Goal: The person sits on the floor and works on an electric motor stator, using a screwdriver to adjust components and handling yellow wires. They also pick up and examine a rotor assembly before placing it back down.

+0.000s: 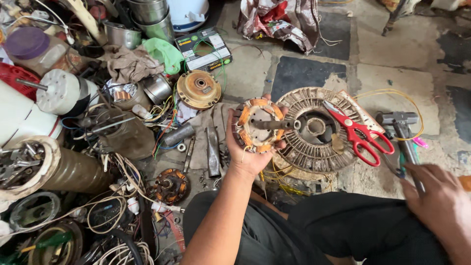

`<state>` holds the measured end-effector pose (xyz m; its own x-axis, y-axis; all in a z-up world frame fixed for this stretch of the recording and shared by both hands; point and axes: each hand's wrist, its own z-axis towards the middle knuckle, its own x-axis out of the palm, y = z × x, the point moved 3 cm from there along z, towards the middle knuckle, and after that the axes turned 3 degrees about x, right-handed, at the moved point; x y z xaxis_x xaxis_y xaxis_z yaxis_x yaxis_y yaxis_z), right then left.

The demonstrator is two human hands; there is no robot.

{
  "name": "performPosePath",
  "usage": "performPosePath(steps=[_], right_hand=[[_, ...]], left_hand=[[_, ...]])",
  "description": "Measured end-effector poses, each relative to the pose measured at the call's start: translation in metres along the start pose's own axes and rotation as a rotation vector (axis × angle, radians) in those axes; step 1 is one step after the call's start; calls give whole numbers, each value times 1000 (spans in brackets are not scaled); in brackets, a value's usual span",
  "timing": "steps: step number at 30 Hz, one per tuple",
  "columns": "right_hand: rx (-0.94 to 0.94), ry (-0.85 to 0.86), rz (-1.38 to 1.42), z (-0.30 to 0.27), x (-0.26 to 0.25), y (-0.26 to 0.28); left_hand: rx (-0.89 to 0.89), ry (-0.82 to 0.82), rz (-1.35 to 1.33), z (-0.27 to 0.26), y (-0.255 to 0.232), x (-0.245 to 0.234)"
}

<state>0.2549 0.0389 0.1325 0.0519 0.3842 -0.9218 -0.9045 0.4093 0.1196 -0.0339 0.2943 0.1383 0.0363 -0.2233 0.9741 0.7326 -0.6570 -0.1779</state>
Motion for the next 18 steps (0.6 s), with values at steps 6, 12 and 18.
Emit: performPosePath(steps=[6, 12, 18], right_hand=[[197, 238, -31, -10, 28, -18], [243, 435, -51, 0, 25, 1], [268, 460, -81, 1, 26, 1]], left_hand=[[6, -13, 43, 2, 3, 2], [170, 22, 230, 0, 15, 2], [289, -201, 388, 2, 13, -10]])
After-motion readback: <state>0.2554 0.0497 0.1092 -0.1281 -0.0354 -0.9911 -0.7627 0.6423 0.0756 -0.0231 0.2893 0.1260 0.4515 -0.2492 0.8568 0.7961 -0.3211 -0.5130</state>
